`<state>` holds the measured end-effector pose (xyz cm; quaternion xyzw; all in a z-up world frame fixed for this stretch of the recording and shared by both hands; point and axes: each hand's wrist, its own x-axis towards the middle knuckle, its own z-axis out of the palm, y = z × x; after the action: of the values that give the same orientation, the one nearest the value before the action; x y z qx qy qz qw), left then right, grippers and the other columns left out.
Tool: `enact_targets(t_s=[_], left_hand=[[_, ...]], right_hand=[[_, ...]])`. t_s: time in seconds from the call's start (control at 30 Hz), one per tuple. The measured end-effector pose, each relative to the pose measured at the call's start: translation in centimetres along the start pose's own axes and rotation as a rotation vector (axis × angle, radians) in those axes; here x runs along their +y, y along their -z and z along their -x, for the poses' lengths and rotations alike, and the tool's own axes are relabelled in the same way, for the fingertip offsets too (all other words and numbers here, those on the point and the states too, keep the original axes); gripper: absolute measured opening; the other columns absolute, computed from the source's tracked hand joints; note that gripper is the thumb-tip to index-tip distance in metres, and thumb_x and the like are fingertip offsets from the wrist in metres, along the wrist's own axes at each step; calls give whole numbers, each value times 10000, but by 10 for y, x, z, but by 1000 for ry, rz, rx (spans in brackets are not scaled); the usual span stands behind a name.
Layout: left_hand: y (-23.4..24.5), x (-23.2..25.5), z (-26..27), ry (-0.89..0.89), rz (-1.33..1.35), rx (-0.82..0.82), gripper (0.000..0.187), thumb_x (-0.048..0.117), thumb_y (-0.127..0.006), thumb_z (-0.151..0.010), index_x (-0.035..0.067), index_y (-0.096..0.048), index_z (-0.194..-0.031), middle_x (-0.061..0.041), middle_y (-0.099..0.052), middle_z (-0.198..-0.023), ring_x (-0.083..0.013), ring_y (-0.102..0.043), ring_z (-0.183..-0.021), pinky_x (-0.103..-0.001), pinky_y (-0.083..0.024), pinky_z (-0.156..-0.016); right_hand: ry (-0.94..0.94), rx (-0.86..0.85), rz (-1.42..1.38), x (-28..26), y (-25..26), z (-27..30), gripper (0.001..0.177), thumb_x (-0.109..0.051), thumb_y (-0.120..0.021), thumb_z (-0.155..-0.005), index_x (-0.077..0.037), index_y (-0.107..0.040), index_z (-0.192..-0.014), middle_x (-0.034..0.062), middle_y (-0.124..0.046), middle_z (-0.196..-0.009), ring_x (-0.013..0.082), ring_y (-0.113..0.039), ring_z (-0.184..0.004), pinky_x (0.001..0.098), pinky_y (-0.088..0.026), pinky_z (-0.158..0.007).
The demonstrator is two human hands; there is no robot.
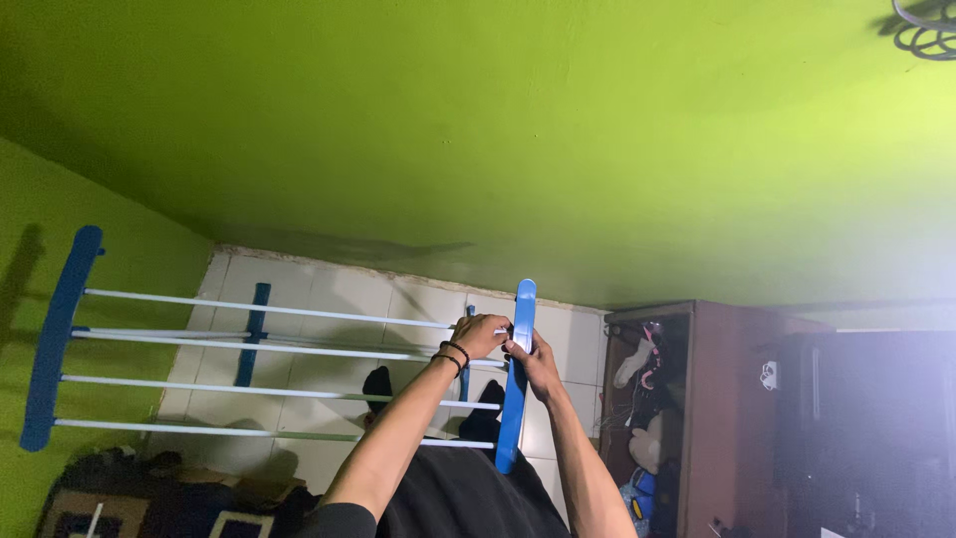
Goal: The person assembles a portable clothes drying rack by inserting white horizontal rods into blue vertical supports. The person then removes one rod and reinserts it to ensure a secure fit.
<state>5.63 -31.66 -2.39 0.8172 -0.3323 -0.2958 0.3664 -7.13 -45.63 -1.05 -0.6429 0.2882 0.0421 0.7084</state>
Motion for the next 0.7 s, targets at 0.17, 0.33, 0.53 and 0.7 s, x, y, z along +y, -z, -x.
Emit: enact_targets(t_s=[0.17, 0.33, 0.53, 0.7], left_hand=[[-3, 4, 4, 45, 34, 34, 241, 327, -701, -886, 186, -776, -1066, -61, -780, -1066, -290, -729, -1016, -439, -557, -874], [-1, 11, 7, 48, 54, 83, 250, 330, -717, -865, 181, -790, -1053, -64, -783, -1058, -281, -735, -1009, -427, -562, -871], [3, 16, 11, 39, 52, 89, 265, 325, -722, -861, 173, -791, -1067, -70, -782, -1062, -292, -737, -993, -431, -564, -874], [6, 20, 16, -18, 3, 116, 253, 286, -717, -868, 162, -799, -1073, -103, -774, -1032, -325, -726, -967, -451, -564, -865]], right_hand=[[8, 2, -31, 5, 2, 1, 467, -184, -750, -908, -8, -610, -1317, 82, -703, -1095, 178, -691, -973, 361, -597, -885], [0, -1, -22, 5, 3, 3, 472, -187, -756, -911, -14, -612, -1326, 86, -714, -1084, 183, -694, -939, 343, -579, -870], [-4, -1, 0, 4, 2, 7, 486, -198, -760, -908, -35, -610, -1340, 77, -718, -1090, 169, -690, -913, 332, -571, -844], [-14, -4, -20, 5, 2, 7, 481, -199, -760, -910, -27, -609, -1333, 78, -715, -1090, 168, -689, -909, 328, -568, -822]])
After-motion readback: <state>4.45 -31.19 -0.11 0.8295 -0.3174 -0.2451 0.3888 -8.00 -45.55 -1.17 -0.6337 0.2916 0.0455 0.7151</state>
